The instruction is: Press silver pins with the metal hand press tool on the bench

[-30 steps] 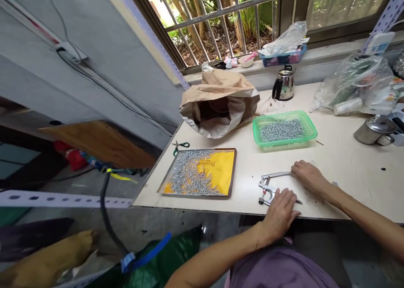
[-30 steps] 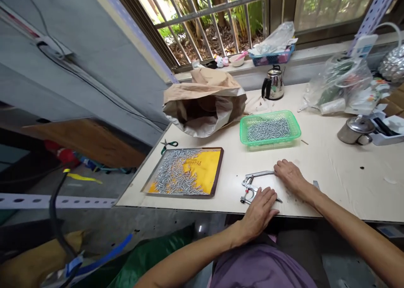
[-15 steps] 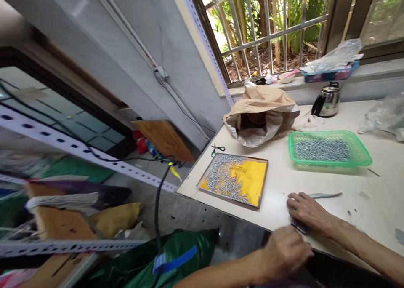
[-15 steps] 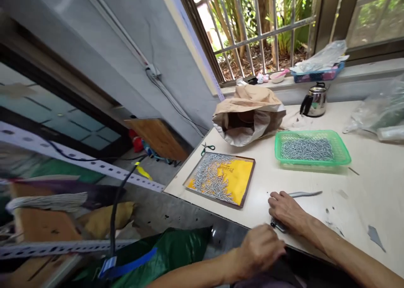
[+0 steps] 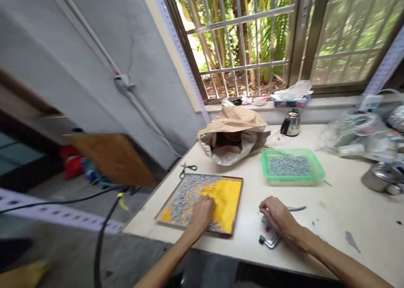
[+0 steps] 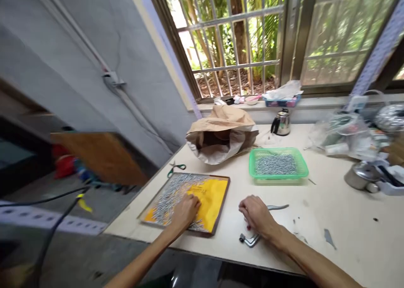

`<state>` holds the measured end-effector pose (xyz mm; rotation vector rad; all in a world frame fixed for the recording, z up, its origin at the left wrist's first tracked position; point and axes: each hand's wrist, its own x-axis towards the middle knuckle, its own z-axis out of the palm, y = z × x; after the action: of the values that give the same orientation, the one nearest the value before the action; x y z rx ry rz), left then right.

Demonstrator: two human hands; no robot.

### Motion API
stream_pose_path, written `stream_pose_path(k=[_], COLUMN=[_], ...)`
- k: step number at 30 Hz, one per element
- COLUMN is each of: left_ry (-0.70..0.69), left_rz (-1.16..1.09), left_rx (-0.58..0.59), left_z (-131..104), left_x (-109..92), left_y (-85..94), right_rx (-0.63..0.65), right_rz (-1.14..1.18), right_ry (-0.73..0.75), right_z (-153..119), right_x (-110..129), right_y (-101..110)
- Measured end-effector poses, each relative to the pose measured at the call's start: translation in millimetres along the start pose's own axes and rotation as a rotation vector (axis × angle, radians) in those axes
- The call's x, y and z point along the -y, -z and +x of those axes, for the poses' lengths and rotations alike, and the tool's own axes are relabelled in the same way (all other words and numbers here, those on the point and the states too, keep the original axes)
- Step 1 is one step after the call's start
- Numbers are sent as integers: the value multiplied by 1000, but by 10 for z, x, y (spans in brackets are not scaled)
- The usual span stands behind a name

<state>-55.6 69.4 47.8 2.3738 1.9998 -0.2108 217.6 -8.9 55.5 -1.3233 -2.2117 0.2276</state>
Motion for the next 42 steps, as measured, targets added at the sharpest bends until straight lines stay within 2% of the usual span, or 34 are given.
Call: stream_pose_path(k=[2, 4, 5, 7, 9, 12, 15, 17, 19, 22, 25, 29, 31, 33, 38, 40, 42], left_ry=[-33, -37, -36, -32, -38, -71, -117, -181, -235, -358, -497, -556, -538, -462, -35, 43, 72], left_rz=[10, 28, 37, 32, -41, -337, -716, -834, -836, -718, -594, -491, -496, -596, -1082, -1210, -1256], left_rx=[27, 59, 71, 69, 15, -54, 45, 144, 183, 113, 25, -19, -1, 62, 466, 565, 603], left_z=[31, 39, 33, 9, -28, -119, -258, -353, -434, -514, -538, -551, -559, -562, -577, -600, -624], left_x=[19, 34, 38, 36, 7, -154, -510, -803, -1050, -1217, -1178, -1074, -1069, -1105, -1294, -1357, -1391], left_y=[-24, -9, 10, 68, 148, 292, 374, 324, 188, -74, -273, -365, -350, -317, -276, -284, -285], right_rx=[-113, -146, -137, -24, 136, 305, 434, 488, 511, 532, 549, 543, 540, 537, 511, 493, 483], right_rz=[-86, -238, -326, -418, -395, -283, -255, -273, -293, -323, -330, -320, -307, -298, -259, -243, -242], right_ry=[-104, -249, -347, -453, -429, -330, -363, -397, -390, -382, -385, -386, -385, -381, -376, -373, -369], right_z=[201, 354, 387, 335, 134, -297, -624, -726, -767, -804, -846, -878, -882, -886, -896, -894, -891], right_x=[-103, -233, -284, -314, -236, -14, 151, 175, 147, 98, 96, 102, 90, 78, 101, 120, 128], right_y=[333, 643, 759, 874, 828, 570, 330, 252, 232, 269, 318, 314, 290, 269, 286, 305, 311])
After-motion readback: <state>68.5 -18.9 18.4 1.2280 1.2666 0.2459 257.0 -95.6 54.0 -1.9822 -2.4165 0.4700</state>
